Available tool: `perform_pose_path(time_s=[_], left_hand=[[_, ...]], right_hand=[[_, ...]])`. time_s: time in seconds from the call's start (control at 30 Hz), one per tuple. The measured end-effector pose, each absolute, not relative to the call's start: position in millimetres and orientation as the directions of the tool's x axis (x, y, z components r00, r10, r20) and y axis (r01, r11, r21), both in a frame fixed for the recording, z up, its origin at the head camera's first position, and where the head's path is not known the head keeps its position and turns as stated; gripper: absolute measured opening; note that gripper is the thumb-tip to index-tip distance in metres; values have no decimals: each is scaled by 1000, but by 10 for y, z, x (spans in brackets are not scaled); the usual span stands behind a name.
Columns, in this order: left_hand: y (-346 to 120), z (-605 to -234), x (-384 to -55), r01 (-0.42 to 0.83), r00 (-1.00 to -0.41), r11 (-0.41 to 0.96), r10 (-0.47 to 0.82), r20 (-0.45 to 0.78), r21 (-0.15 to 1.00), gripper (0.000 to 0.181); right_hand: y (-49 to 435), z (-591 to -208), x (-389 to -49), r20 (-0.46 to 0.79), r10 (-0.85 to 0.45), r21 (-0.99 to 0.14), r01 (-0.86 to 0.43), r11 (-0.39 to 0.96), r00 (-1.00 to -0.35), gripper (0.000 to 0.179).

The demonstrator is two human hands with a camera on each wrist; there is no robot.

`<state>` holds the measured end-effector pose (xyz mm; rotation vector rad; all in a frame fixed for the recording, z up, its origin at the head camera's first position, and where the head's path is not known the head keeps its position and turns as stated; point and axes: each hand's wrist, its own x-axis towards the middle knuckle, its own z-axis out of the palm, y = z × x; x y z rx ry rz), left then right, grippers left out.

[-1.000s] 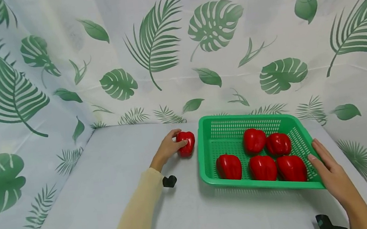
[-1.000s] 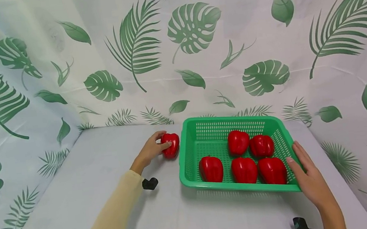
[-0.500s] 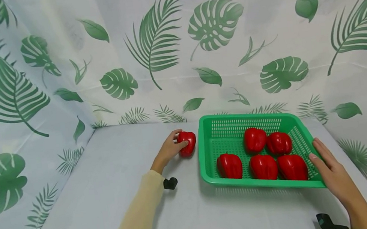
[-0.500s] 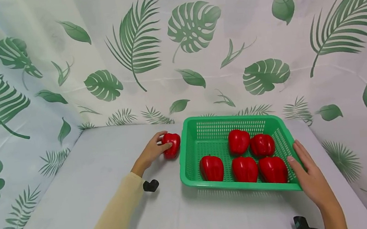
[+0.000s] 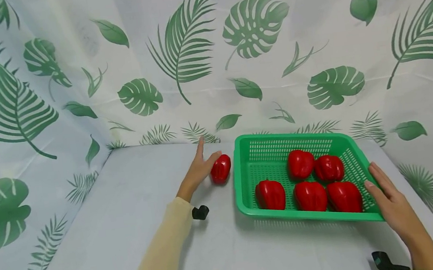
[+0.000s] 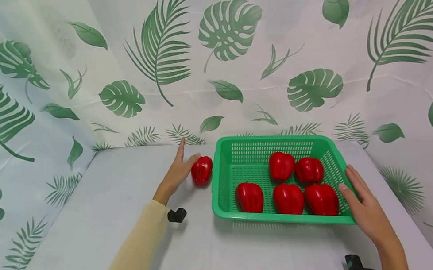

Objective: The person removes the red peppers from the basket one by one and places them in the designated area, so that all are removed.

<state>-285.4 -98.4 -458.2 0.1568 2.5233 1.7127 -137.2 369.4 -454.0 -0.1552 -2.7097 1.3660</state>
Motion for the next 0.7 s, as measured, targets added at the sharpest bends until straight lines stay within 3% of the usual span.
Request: perform_pose_path(time_s=[0.23, 0.7], left_hand=[[-947, -4346, -2880, 157, -985, 317, 126, 122, 936, 87], [-617, -3797, -2772, 241, -957, 165, 206, 206, 956, 82]], right_hand=[[3677, -4562, -1369, 55, 133, -803, 36, 594, -990, 70], [3706, -4533, -1361, 50, 137, -795, 43, 605, -989, 71]])
